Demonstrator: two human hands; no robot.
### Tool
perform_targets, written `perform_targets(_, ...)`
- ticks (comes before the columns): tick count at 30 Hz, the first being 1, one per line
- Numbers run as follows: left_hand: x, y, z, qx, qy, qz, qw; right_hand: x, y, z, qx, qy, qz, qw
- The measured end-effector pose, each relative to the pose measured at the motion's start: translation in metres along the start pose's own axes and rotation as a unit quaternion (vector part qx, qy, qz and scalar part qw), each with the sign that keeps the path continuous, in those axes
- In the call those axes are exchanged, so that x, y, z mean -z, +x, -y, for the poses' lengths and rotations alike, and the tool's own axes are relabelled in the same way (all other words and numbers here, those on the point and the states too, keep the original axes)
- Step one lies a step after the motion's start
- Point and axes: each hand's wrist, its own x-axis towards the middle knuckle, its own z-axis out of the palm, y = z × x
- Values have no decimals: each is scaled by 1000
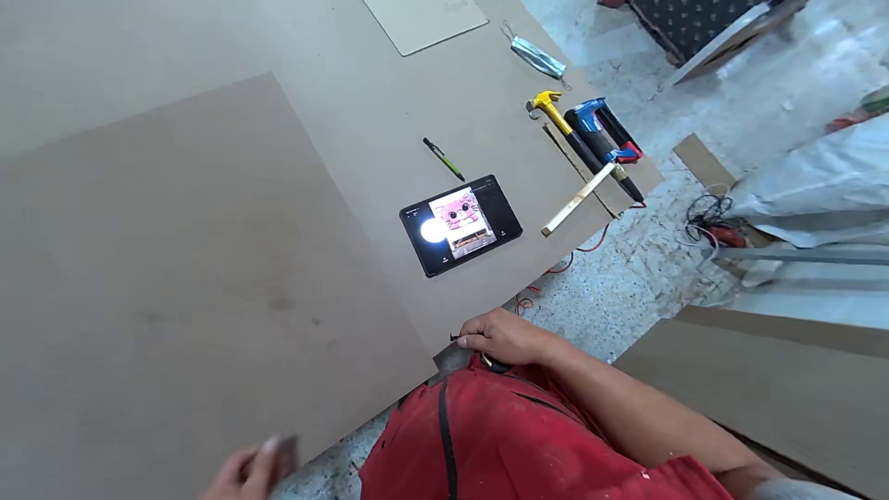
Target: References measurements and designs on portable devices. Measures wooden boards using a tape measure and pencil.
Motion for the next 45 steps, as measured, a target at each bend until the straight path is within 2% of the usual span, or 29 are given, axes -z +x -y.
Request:
perform_targets(2, -73, 11, -83, -168, -3, 19, 986, 25, 4, -16, 41, -49, 2, 998)
perform_targets(3, -114, 15, -120, -227, -4, 43, 973, 39, 4, -23, 64, -64, 5, 996)
perform_targets(5, -186, 20, -180, -295, 2, 113, 949, 66, 1, -42, 120, -81, 6, 989)
perform_targets(7, -237, 23, -222, -358, 11, 121, 926, 94, -4, -61, 175, -88, -5, 981)
perform_targets(10, -271, 35, -268, -390, 13, 100, 915, 134, 0, -90, 225, -86, -3, 971)
perform_targets(14, -275, 46, -297, -361, 68, 61, 928, 172, 12, -123, 247, -60, -31, 967)
perform_targets(20, -279, 92, -302, -291, 30, -26, 956, 230, 41, -177, 182, -93, -134, 970)
perform_targets(22, -270, 98, -289, -236, 41, -57, 969, 246, 52, -188, 140, -112, -142, 974)
perform_targets(24, -256, 99, -259, -157, 82, -124, 976, 256, 62, -192, 108, -124, -135, 977)
perform_targets(26, -248, 102, -215, -109, 138, -200, 964, 260, 72, -195, 96, -142, -128, 977)
perform_targets(29, -252, 106, -149, -88, 197, -244, 945, 258, 82, -197, 97, -166, -117, 975)
perform_targets(31, -260, 105, -128, -103, 219, -254, 936, 252, 84, -197, 107, -172, -129, 971)
perform_targets(40, -262, 112, -123, -107, 216, -266, 933, 242, 85, -202, 158, -190, -180, 952)
perform_targets(43, -259, 92, -160, -107, 110, -235, 960, 241, 59, -169, 222, -182, -143, 947)
perform_targets(45, -259, 59, -207, -145, -10, -159, 976, 220, 48, -143, 265, -153, -88, 948)
